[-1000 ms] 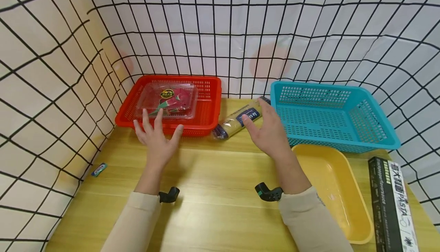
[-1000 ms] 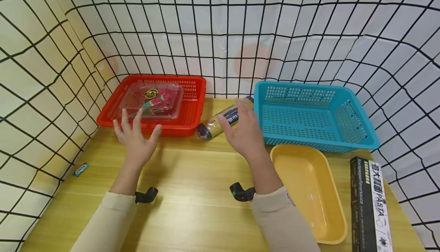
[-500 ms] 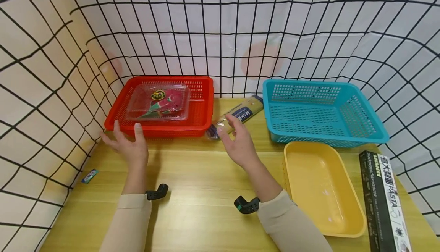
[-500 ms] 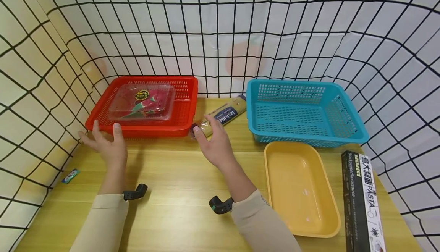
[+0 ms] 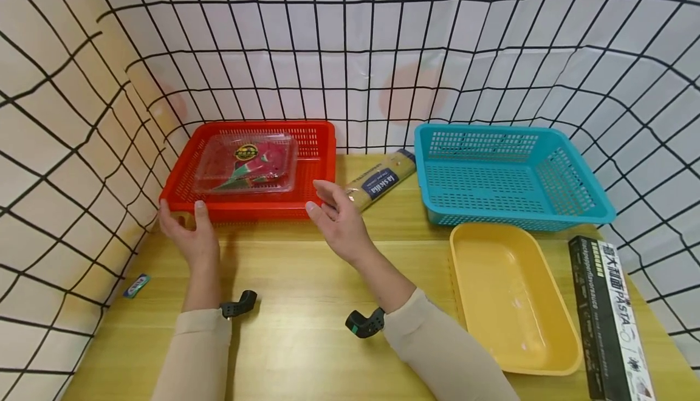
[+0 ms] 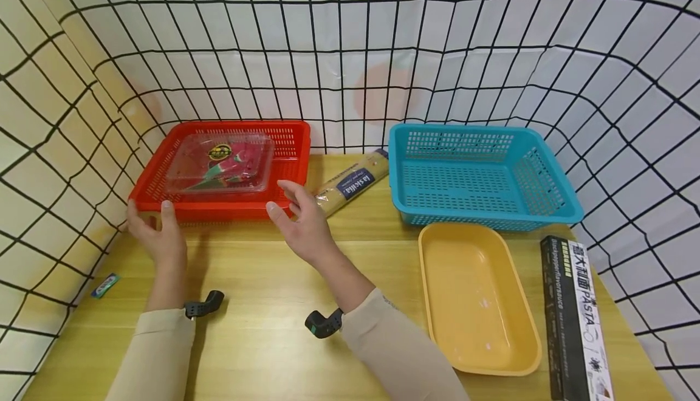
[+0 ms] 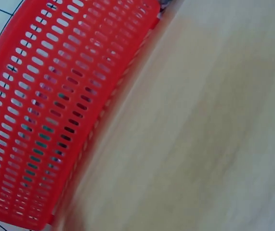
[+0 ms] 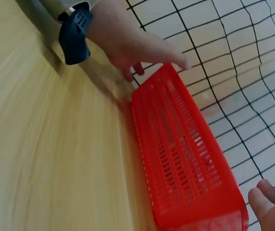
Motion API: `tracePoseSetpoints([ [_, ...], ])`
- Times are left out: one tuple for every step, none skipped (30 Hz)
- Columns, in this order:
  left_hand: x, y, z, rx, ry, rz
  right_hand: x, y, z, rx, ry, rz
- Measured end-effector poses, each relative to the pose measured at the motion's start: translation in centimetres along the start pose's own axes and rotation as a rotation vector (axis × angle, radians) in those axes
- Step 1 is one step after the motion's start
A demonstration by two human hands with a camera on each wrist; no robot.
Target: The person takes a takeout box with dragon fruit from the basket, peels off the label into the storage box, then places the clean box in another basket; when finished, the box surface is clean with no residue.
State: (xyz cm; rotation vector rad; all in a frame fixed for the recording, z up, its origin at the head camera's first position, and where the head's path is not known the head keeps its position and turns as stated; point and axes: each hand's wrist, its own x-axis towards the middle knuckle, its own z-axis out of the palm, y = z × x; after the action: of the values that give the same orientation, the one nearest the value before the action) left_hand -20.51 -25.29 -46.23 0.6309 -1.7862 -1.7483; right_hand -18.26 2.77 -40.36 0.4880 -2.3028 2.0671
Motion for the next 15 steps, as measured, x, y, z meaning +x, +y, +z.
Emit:
tracePoseSetpoints([
  [0.0, -0.2, 0.0, -0.013, -0.013, 0.000, 0.2, 0.0, 0.2, -0.003, -0.014, -0.005],
  [0.0, -0.3, 0.0, -0.021, -0.028, 0.001, 0.5, 0.0, 0.3, -0.013, -0.026, -0.006],
  [0.0, -0.5, 0.0, -0.030, -0.041, 0.002, 0.7, 0.0, 0.4, -0.025, -0.036, -0.006],
  [-0.1, -0.6, 0.0, -0.034, -0.055, 0.002, 0.9, -0.1, 0.5, -0.038, -0.044, -0.006],
  [0.0, -0.7, 0.0, -0.042, -0.068, 0.003, 1.2, -0.1, 0.6, -0.049, -0.052, -0.013],
  [0.0, -0.8, 0.0, -0.048, -0.076, 0.010, 1.5, -0.2, 0.7, -0.060, -0.055, -0.024],
  [0.1, -0.9, 0.0, -0.056, -0.080, 0.014, 1.8, -0.3, 0.7, -0.073, -0.057, -0.034],
  [0.2, -0.9, 0.0, -0.065, -0.081, 0.020, 2.2, -0.4, 0.7, -0.085, -0.057, -0.044],
  [0.4, -0.9, 0.0, -0.077, -0.080, 0.024, 2.5, -0.5, 0.8, -0.092, -0.057, -0.055],
  [0.5, -0.9, 0.0, -0.089, -0.082, 0.019, 2.9, -0.5, 0.8, -0.097, -0.056, -0.063],
  [0.7, -0.9, 0.0, -0.100, -0.082, 0.016, 3.3, -0.6, 0.9, -0.103, -0.055, -0.068],
  [0.8, -0.9, -0.1, -0.110, -0.080, 0.013, 3.6, -0.6, 1.0, -0.110, -0.056, -0.068],
  [0.9, -0.8, -0.1, -0.114, -0.077, 0.007, 4.0, -0.6, 1.0, -0.116, -0.059, -0.067],
  [1.0, -0.8, -0.1, -0.118, -0.073, 0.002, 4.4, -0.6, 1.1, -0.118, -0.062, -0.061],
  [1.1, -0.8, -0.1, -0.118, -0.069, -0.002, 4.8, -0.6, 1.2, -0.122, -0.063, -0.054],
])
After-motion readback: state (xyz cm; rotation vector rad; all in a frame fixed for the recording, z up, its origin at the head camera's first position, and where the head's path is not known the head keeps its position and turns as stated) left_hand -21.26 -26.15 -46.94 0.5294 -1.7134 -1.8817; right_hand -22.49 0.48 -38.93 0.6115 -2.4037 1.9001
